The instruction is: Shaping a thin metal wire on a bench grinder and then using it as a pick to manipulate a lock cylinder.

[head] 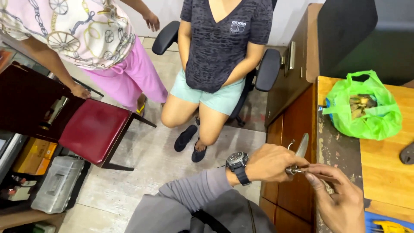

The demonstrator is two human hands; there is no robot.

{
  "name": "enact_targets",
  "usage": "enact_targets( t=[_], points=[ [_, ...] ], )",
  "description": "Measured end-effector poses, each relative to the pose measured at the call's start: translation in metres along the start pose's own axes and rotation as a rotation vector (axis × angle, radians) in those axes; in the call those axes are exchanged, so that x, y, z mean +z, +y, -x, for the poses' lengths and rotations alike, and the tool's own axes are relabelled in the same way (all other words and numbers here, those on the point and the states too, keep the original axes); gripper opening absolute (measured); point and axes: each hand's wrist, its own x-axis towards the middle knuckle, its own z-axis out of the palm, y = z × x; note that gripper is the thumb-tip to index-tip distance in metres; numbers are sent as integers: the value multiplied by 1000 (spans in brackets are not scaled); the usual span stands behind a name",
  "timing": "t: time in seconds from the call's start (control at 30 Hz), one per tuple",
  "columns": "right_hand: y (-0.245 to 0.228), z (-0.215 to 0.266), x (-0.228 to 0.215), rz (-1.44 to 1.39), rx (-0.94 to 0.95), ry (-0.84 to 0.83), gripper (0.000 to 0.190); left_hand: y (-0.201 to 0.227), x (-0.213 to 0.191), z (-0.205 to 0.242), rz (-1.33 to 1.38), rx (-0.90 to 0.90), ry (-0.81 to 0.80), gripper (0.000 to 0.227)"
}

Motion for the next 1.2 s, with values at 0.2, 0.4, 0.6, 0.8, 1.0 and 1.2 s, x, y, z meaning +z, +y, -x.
enact_targets(
  t=[0.2,0.4,0.6,0.8,1.0,1.2],
  points=[
    [-16,1,7,108,247,93,11,-2,-4,1,-12,32,57,46],
    [-21,2,19,208,101,203,9,-2,-12,5,-46,18,95,57],
    [-5,8,21,282,39,198,13,2,-13,6,-91,19,130,50],
    [-15,5,16,121,-210,169,10,4,-14,8,-98,14,97,52],
    [-14,-3,6,69,-367,107,8,1,-5,5,-124,61,112,50],
    [11,3,2,151,-183,93,13,0,1,0,-131,39,89,44]
  ],
)
